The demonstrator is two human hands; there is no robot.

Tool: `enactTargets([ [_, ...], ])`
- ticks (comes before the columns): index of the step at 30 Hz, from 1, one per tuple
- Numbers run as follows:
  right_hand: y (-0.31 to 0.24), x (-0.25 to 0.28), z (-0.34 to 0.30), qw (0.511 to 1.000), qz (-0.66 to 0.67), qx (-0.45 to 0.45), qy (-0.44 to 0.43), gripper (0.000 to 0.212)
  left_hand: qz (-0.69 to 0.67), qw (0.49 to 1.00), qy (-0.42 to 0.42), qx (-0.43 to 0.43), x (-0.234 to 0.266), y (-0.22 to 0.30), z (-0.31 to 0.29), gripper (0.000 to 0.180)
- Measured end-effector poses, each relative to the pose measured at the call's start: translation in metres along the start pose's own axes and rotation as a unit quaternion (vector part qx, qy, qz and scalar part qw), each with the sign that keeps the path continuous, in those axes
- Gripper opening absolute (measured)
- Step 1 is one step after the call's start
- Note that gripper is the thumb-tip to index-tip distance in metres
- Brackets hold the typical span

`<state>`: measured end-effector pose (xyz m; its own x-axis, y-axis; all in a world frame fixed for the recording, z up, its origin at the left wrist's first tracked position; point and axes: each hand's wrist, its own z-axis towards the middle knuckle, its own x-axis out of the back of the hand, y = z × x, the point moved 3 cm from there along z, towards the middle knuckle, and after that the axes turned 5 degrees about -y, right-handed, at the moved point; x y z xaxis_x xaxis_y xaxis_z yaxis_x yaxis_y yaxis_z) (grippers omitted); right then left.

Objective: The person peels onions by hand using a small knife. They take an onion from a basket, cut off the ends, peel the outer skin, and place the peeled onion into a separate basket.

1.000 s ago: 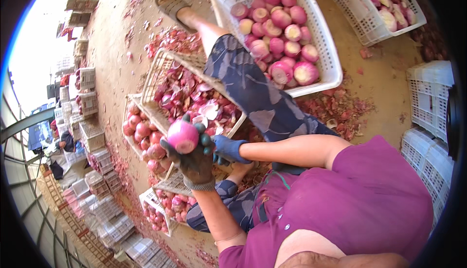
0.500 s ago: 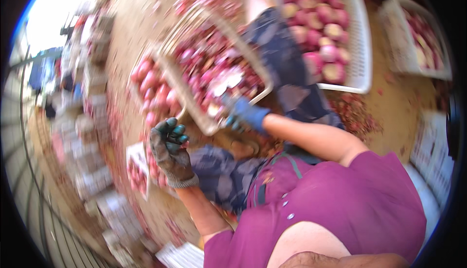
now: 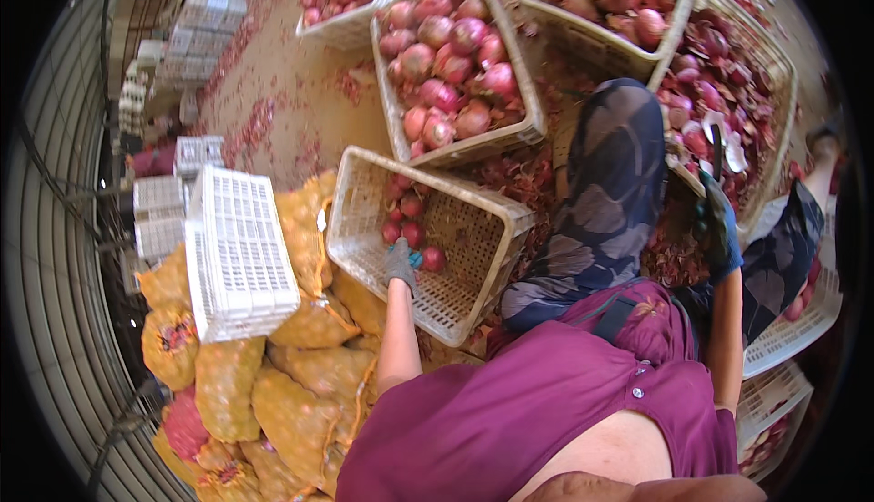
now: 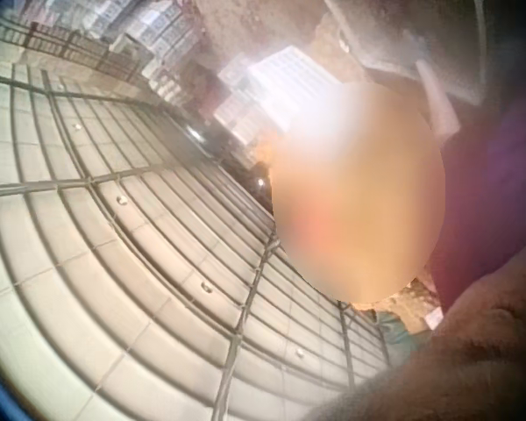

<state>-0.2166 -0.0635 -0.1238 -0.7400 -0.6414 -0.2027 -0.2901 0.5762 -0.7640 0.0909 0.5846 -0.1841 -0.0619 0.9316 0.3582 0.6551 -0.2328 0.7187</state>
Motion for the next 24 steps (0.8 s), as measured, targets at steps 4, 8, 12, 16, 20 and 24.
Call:
enactTargets([
  [4,0.004,0.007,0.002,0.994,-0.105,0.010,0.001,0.049,0.114,0.986,-0.049,0.113,0.000,-0.044,0.006,0.040],
  [8,-0.014,0.002,0.004,0.916,-0.372,0.130,-0.074,0.049,0.413,0.906,0.010,0.088,0.005,-0.070,0.047,0.053],
  [12,-0.033,-0.023,-0.011,0.805,-0.541,0.226,-0.090,0.047,0.416,0.908,-0.006,0.056,-0.017,-0.069,0.060,0.067],
  [16,-0.020,-0.027,-0.008,0.988,-0.131,-0.058,0.060,0.031,0.506,0.856,-0.102,-0.029,-0.002,-0.103,0.112,0.057],
  [20,-0.011,-0.019,-0.012,0.988,-0.132,-0.075,0.025,0.031,0.559,0.811,-0.143,-0.096,-0.085,-0.075,0.156,0.055],
  [24,-0.026,-0.042,-0.025,0.989,-0.109,-0.062,0.082,0.037,0.545,0.822,-0.121,-0.114,-0.168,-0.039,0.165,0.052],
])
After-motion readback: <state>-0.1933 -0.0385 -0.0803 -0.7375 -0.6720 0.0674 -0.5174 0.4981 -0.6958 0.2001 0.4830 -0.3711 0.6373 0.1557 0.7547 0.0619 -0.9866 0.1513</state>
